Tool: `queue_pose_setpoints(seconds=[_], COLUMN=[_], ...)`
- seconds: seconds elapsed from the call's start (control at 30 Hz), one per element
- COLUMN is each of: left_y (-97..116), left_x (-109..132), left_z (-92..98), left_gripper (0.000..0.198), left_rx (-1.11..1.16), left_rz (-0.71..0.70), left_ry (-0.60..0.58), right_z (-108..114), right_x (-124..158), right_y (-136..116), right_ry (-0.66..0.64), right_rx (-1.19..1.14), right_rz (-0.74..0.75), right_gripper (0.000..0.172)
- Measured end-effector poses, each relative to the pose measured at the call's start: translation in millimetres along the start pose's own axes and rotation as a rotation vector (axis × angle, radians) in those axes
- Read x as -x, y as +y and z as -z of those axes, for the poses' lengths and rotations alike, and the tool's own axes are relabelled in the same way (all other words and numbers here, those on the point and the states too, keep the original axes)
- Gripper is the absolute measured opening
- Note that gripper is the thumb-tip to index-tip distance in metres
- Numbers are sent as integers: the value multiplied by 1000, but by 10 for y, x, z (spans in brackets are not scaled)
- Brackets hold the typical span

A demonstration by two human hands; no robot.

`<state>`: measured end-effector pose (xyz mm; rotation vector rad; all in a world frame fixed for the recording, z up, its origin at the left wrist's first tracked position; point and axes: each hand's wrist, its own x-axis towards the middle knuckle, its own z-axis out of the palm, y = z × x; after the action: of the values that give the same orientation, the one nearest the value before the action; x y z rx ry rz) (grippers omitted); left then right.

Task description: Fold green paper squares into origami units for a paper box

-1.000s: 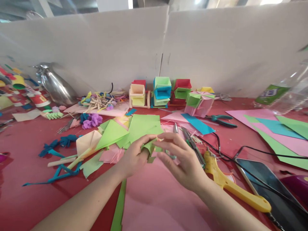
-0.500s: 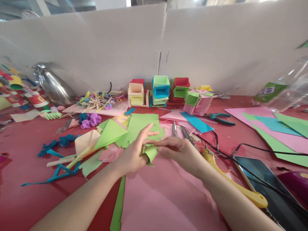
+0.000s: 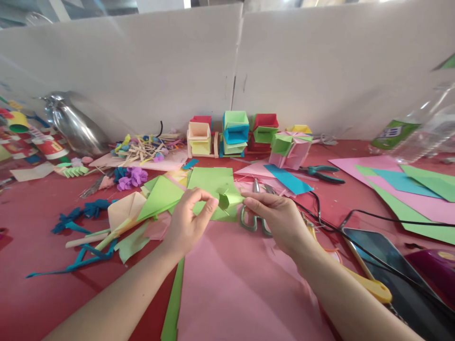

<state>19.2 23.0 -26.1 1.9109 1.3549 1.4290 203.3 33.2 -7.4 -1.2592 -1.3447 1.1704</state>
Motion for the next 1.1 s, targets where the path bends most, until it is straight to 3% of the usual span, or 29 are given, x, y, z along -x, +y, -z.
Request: queue_pose_setpoints(seconds=[0.1,0.3,0.87,1.1], left_y=[38,5,59,47], left_x=[33,75,80,74], left_z=[-30,-95,-95,-97], left_gripper=[20,15,11,8], left_rx=[-5,7,9,61], left_rz=[40,176,150,183], left_ry=[-80,-56,-47,-86], right_z=[-29,-58,-22,-4], right_x=[14,44,78,48], right_y=[27,74,61,61], right_ry=[5,-12,-37,-67], right_rx=[48,195,554,590], right_rz=[35,165,539,529], right_gripper=[35,18,14,16])
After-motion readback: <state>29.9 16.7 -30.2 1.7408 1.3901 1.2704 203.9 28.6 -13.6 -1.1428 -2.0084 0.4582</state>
